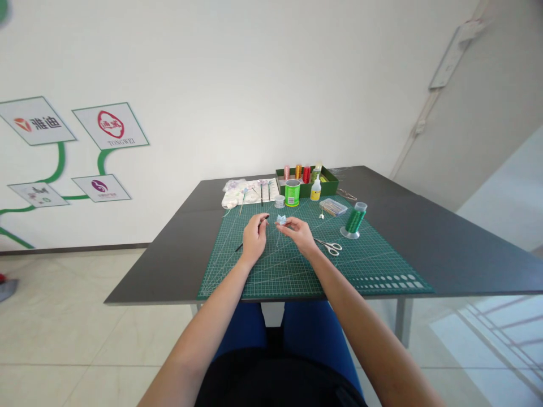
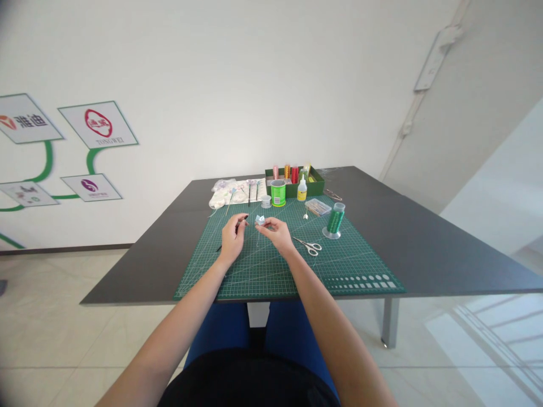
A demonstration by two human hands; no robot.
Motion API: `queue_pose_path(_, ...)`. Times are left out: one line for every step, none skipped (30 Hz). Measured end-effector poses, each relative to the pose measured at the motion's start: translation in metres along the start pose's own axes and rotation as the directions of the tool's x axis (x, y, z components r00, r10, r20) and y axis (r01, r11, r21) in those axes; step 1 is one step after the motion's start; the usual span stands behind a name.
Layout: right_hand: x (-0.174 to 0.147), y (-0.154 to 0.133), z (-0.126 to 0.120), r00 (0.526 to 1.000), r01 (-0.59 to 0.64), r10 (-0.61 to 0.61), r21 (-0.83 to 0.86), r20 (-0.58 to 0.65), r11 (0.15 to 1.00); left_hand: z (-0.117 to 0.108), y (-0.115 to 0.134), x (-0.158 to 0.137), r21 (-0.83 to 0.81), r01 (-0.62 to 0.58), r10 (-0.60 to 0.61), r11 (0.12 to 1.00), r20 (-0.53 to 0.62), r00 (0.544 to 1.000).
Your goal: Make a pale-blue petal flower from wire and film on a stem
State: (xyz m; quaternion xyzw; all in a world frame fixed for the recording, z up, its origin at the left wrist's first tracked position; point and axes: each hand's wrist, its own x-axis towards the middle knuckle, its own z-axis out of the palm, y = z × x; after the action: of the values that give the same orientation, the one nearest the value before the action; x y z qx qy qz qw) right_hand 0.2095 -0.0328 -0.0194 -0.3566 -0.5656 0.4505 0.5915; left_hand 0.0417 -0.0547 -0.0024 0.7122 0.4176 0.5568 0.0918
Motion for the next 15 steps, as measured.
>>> queue_pose_path(0.0,-0.0003,-0.0002,1.0,0.004,-0.004,-0.013,-0.009,1.0,-0.0019,0.0017,0.0,0.013,-0.026,0.026,1.0,-0.008,1.0)
queue_pose_path(-0.0001,-0.0009,-0.0003,1.0,0.002,-0.003,-0.023,-0.018,1.0,-0.0036,0.0035,-0.0001,0.021,-0.047,0.047,0.999,-0.005,0.999)
queue_pose_path(-0.0002,-0.0016,-0.0002,1.0,-0.004,0.003,-0.027,-0.023,1.0,-0.005,0.0051,-0.0002,0.025,-0.064,0.064,0.998,0.007,0.998)
queue_pose_path(-0.0004,-0.0023,0.0,1.0,-0.013,0.012,-0.025,-0.024,1.0,-0.006,0.0066,-0.0004,0.028,-0.077,0.076,0.997,0.028,0.997)
queue_pose_path(-0.0006,-0.0031,0.0003,1.0,-0.021,0.021,-0.021,-0.019,1.0,-0.0067,0.0078,-0.0007,0.029,-0.089,0.088,0.996,0.053,0.995)
queue_pose_path(-0.0007,-0.0037,0.0006,1.0,-0.026,0.026,-0.016,-0.011,1.0,-0.007,0.0087,-0.0009,0.03,-0.104,0.101,0.994,0.081,0.992)
queue_pose_path(-0.0008,-0.0041,0.0008,1.0,-0.028,0.028,-0.011,-0.003,1.0,-0.007,0.0093,-0.0012,0.029,-0.12,0.117,0.992,0.106,0.988)
queue_pose_path(-0.0009,-0.0043,0.0009,1.0,-0.026,0.026,-0.008,0.0,1.0,-0.0068,0.0096,-0.0015,0.025,-0.137,0.133,0.99,0.125,0.983)
queue_pose_path(-0.0009,-0.0042,0.001,1.0,-0.023,0.023,-0.006,-0.002,1.0,-0.0064,0.0097,-0.0018,0.02,-0.153,0.149,0.988,0.137,0.979)
queue_pose_path(-0.0008,-0.0039,0.001,1.0,-0.018,0.018,-0.005,-0.008,1.0,-0.0059,0.0097,-0.0022,0.015,-0.165,0.161,0.986,0.143,0.977)
queue_pose_path(-0.0007,-0.0033,0.0008,1.0,-0.014,0.014,-0.004,-0.016,1.0,-0.0054,0.0095,-0.0025,0.012,-0.172,0.169,0.985,0.145,0.975)
queue_pose_path(-0.0005,-0.0027,0.0007,1.0,-0.011,0.011,-0.001,-0.023,1.0,-0.005,0.0092,-0.0028,0.011,-0.176,0.172,0.984,0.144,0.974)
queue_pose_path(-0.0003,-0.0021,0.0005,0.999,-0.01,0.01,0.002,-0.03,1.0,-0.0046,0.0088,-0.0032,0.016,-0.176,0.172,0.984,0.144,0.975)
queue_pose_path(-0.0002,-0.0015,0.0003,0.999,-0.01,0.01,0.006,-0.034,1.0,-0.0044,0.0084,-0.0034,0.024,-0.174,0.169,0.984,0.143,0.975)
queue_pose_path(0.0,-0.0011,0.0001,0.999,-0.012,0.013,0.01,-0.036,1.0,-0.0042,0.0079,-0.0037,0.034,-0.172,0.166,0.985,0.14,0.976)
